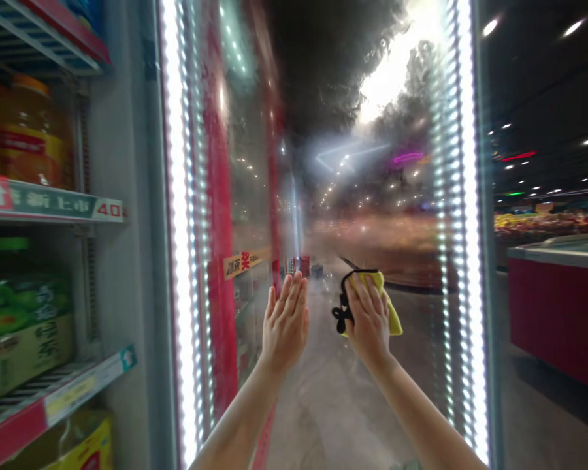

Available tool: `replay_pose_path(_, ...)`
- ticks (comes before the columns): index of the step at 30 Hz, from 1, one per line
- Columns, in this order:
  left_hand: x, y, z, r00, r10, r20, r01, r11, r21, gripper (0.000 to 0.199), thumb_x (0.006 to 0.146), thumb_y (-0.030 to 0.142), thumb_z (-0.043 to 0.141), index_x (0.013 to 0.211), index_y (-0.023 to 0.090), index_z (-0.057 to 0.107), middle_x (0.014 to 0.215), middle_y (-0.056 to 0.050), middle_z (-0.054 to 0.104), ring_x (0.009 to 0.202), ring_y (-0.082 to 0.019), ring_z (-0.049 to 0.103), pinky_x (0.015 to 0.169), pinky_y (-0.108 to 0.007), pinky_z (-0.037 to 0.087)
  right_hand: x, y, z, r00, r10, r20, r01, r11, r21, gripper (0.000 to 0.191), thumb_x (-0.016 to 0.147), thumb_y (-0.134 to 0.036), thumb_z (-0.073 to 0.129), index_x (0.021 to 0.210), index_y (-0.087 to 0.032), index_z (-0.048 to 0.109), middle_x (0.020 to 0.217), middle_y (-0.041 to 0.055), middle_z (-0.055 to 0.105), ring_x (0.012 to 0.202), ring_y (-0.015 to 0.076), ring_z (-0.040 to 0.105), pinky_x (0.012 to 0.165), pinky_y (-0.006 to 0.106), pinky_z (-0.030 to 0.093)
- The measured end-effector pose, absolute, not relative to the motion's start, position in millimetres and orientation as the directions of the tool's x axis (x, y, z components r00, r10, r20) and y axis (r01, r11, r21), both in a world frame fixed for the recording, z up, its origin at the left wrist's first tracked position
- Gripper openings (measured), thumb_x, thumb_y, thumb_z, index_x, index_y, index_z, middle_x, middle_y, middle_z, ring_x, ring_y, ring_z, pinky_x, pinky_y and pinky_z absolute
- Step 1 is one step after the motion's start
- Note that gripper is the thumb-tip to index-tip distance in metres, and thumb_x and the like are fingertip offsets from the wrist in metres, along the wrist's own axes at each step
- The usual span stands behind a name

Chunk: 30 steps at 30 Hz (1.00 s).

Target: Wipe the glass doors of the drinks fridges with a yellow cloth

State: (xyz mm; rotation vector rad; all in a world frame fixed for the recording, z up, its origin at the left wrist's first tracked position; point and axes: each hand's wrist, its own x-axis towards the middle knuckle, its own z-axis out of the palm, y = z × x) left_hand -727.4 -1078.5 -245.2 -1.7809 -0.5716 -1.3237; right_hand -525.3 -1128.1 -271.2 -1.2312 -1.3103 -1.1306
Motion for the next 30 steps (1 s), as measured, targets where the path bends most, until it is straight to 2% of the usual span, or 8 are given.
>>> replay_pose_path(3, -710, -1080, -243, 0.369, -0.134, 0.92, 0.723, -0.581, -0.375, 0.073, 0.102, 0.015, 0.045, 0.165, 0.018, 0.008, 0.16, -0.009, 0.042, 0.154, -0.019, 0.027, 0.132, -0.04, 0.008, -522, -1128, -254, -0.145, 0.15, 0.978, 0.987, 0.09, 0.133, 0.082, 0.085, -0.01, 0.051, 0.162, -0.028, 0.03, 0.158, 0.0053, 0.05, 0.151, 0.0306, 0.036, 0.125, 0.053, 0.024)
replay_pose_path(9, -692, -1079, -244, 0.36, -0.127, 0.924, 0.705, -0.612, -0.359, 0.074, 0.101, 0.016, 0.047, 0.165, 0.022, 0.008, 0.161, -0.007, 0.041, 0.153, -0.019, 0.03, 0.132, -0.04, 0.009, -495, -1132, -269, 0.111, 0.04, 0.993, 0.994, -0.006, -0.111, 0.082, 0.085, -0.011, 0.049, 0.163, -0.03, 0.028, 0.159, 0.0058, 0.049, 0.151, 0.0321, 0.036, 0.121, 0.055, 0.031)
replay_pose_path(12, -688, -1079, -246, 0.361, -0.127, 0.924, 0.7, -0.618, -0.358, 0.073, 0.102, 0.017, 0.046, 0.165, 0.021, 0.009, 0.16, -0.008, 0.041, 0.153, -0.02, 0.032, 0.132, -0.041, 0.009, -499, -1133, -280, 0.035, 0.069, 0.997, 0.999, 0.003, -0.035, 0.083, 0.086, -0.011, 0.05, 0.163, -0.029, 0.027, 0.156, 0.0058, 0.053, 0.15, 0.032, 0.037, 0.122, 0.055, 0.029)
replay_pose_path(16, -676, -1082, -241, 0.375, -0.146, 0.915, 0.681, -0.626, -0.379, 0.073, 0.102, 0.016, 0.045, 0.165, 0.02, 0.008, 0.159, -0.009, 0.043, 0.153, -0.02, 0.033, 0.132, -0.042, 0.009, -488, -1135, -254, -0.089, 0.129, 0.988, 0.996, 0.037, 0.085, 0.08, 0.085, -0.012, 0.052, 0.161, -0.028, 0.033, 0.157, 0.0039, 0.052, 0.151, 0.0296, 0.037, 0.125, 0.051, 0.025)
replay_pose_path(19, -664, -1083, -237, 0.392, -0.143, 0.909, 0.665, -0.638, -0.388, 0.074, 0.101, 0.016, 0.045, 0.164, 0.02, 0.006, 0.16, -0.009, 0.041, 0.153, -0.021, 0.034, 0.132, -0.043, 0.01, -462, -1138, -245, 0.006, 0.073, 0.997, 1.0, 0.004, -0.006, 0.076, 0.084, -0.011, 0.051, 0.157, -0.028, 0.04, 0.158, 0.0042, 0.051, 0.15, 0.0294, 0.037, 0.123, 0.051, 0.028)
replay_pose_path(22, -655, -1085, -236, 0.401, -0.136, 0.906, 0.661, -0.641, -0.389, 0.075, 0.102, 0.018, 0.045, 0.164, 0.02, 0.004, 0.161, -0.009, 0.04, 0.153, -0.021, 0.032, 0.132, -0.044, 0.008, -447, -1141, -262, 0.114, -0.019, 0.993, 0.993, -0.018, -0.114, 0.072, 0.085, -0.012, 0.05, 0.155, -0.027, 0.044, 0.155, 0.0064, 0.054, 0.149, 0.0304, 0.039, 0.12, 0.052, 0.033)
replay_pose_path(27, -638, -1086, -235, 0.437, -0.165, 0.884, 0.62, -0.657, -0.429, 0.075, 0.102, 0.019, 0.045, 0.165, 0.02, 0.005, 0.162, -0.009, 0.038, 0.154, -0.02, 0.03, 0.132, -0.043, 0.003, -446, -1144, -265, -0.018, 0.09, 0.996, 0.999, 0.029, 0.015, 0.072, 0.082, -0.014, 0.052, 0.153, -0.027, 0.047, 0.154, 0.0047, 0.055, 0.149, 0.0295, 0.04, 0.122, 0.05, 0.028)
replay_pose_path(30, -627, -1085, -231, 0.45, -0.181, 0.874, 0.596, -0.668, -0.445, 0.075, 0.102, 0.019, 0.045, 0.165, 0.021, 0.004, 0.163, -0.009, 0.037, 0.154, -0.02, 0.031, 0.132, -0.044, 0.003, -427, -1143, -249, 0.029, 0.069, 0.997, 0.999, 0.026, -0.03, 0.071, 0.083, -0.012, 0.051, 0.152, -0.027, 0.048, 0.156, 0.0039, 0.053, 0.15, 0.0277, 0.039, 0.123, 0.049, 0.029)
